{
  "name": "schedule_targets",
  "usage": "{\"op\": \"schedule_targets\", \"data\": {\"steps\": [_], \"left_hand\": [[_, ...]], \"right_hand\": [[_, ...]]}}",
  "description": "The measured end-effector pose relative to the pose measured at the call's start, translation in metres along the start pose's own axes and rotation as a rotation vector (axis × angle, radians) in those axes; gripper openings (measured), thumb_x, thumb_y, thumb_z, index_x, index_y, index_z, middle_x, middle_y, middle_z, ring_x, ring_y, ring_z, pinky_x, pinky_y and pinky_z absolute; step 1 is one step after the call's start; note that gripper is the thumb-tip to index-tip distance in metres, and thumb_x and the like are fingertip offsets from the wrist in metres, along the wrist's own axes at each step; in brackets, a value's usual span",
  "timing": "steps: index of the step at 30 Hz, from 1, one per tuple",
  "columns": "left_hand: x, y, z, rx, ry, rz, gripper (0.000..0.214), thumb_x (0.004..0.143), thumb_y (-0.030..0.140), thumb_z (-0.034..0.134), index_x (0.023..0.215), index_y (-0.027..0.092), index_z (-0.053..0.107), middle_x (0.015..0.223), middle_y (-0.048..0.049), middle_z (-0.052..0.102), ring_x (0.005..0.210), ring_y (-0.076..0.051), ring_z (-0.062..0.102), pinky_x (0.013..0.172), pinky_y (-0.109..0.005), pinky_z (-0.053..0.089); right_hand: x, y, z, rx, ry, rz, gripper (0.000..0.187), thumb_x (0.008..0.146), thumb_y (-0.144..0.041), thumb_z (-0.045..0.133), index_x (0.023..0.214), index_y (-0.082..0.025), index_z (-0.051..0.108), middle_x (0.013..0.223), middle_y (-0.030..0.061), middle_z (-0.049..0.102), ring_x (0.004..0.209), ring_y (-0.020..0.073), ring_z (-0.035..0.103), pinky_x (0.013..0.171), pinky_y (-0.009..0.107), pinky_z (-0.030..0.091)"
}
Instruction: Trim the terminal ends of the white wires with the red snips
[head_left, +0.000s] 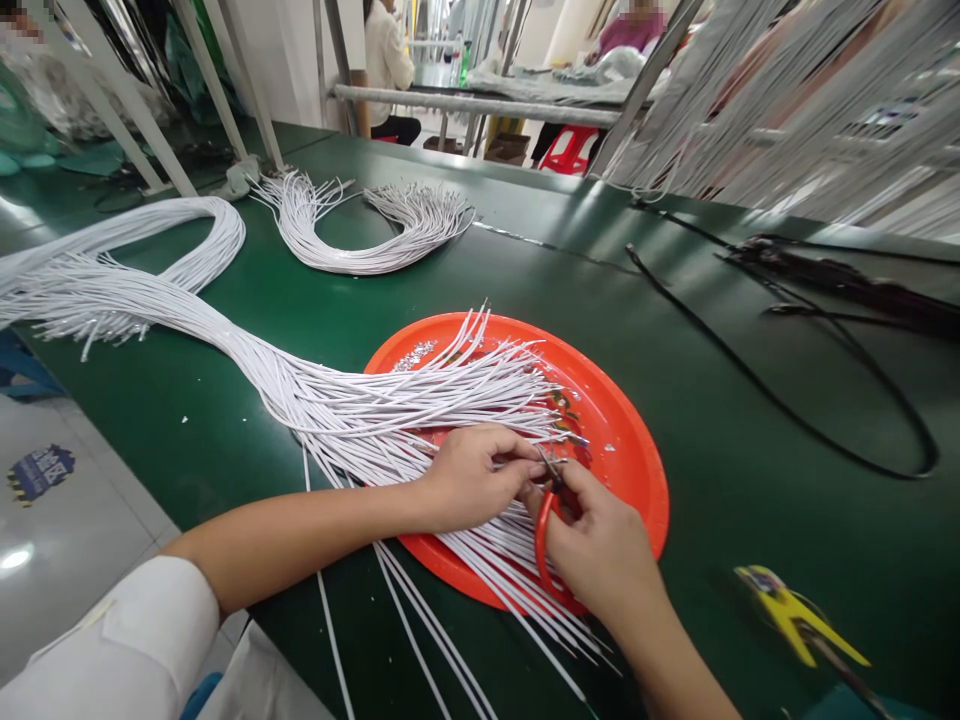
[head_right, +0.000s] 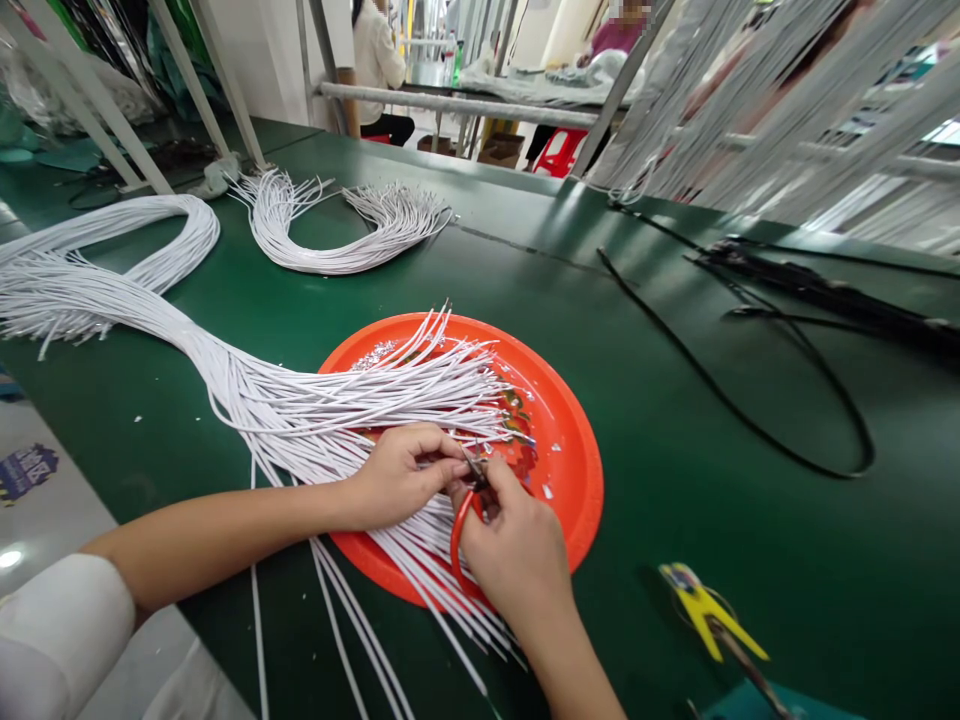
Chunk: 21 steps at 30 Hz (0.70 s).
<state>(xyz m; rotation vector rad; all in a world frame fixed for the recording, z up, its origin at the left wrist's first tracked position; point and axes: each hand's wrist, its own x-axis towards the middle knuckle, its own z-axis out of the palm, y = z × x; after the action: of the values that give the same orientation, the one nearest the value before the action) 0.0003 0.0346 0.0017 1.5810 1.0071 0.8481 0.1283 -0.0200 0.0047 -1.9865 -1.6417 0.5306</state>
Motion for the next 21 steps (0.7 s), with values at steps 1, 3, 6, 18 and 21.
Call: {"op": "schedule_targets", "data": {"steps": [1,3,6,18,21], "left_hand": [[0.0,0.0,0.0,-0.005,-0.003,-0.003,0.009,0.074,0.018,0.057,0.073,0.014,0.065,0.075,-0.0021,0.065,0.07,-0.012,0.059,0.068,-0.023,0.046],[0.0,-0.001,0.001,-0.014,-0.005,-0.003,0.008,0.074,0.017,0.056,0.072,0.014,0.064,0.074,-0.0016,0.064,0.069,-0.012,0.058,0.067,-0.023,0.046],[0.0,-0.002,0.002,-0.02,-0.003,-0.007,0.008,0.074,0.017,0.056,0.071,0.015,0.063,0.072,-0.001,0.064,0.068,-0.012,0.058,0.066,-0.022,0.046],[0.0,0.0,0.001,0.085,0.071,0.142,0.008,0.076,0.015,0.054,0.071,0.016,0.061,0.072,-0.0021,0.063,0.07,-0.013,0.056,0.066,-0.024,0.043],[0.0,0.0,0.001,0.095,0.087,0.169,0.009,0.076,0.014,0.054,0.071,0.016,0.061,0.072,-0.002,0.062,0.07,-0.013,0.055,0.066,-0.024,0.043]], "right_hand": [[0.0,0.0,0.0,-0.004,-0.004,0.009,0.025,0.077,-0.047,0.046,0.069,-0.024,0.049,0.045,-0.005,0.048,0.04,0.0133,0.043,0.043,0.025,0.028],[0.001,-0.001,0.0,0.009,-0.01,0.028,0.024,0.076,-0.047,0.047,0.069,-0.024,0.05,0.047,-0.0042,0.052,0.042,0.014,0.045,0.045,0.026,0.03],[0.002,-0.001,0.0,0.061,-0.015,0.053,0.023,0.074,-0.046,0.048,0.07,-0.024,0.053,0.052,-0.0027,0.057,0.046,0.015,0.05,0.047,0.026,0.033],[-0.002,-0.011,0.003,0.242,0.066,0.075,0.025,0.072,-0.043,0.053,0.078,-0.02,0.062,0.061,0.0007,0.061,0.053,0.0156,0.055,0.05,0.026,0.041],[0.003,-0.005,0.0,0.268,0.059,0.116,0.024,0.07,-0.042,0.056,0.079,-0.02,0.062,0.063,0.0006,0.061,0.056,0.0163,0.056,0.053,0.027,0.042]]}}
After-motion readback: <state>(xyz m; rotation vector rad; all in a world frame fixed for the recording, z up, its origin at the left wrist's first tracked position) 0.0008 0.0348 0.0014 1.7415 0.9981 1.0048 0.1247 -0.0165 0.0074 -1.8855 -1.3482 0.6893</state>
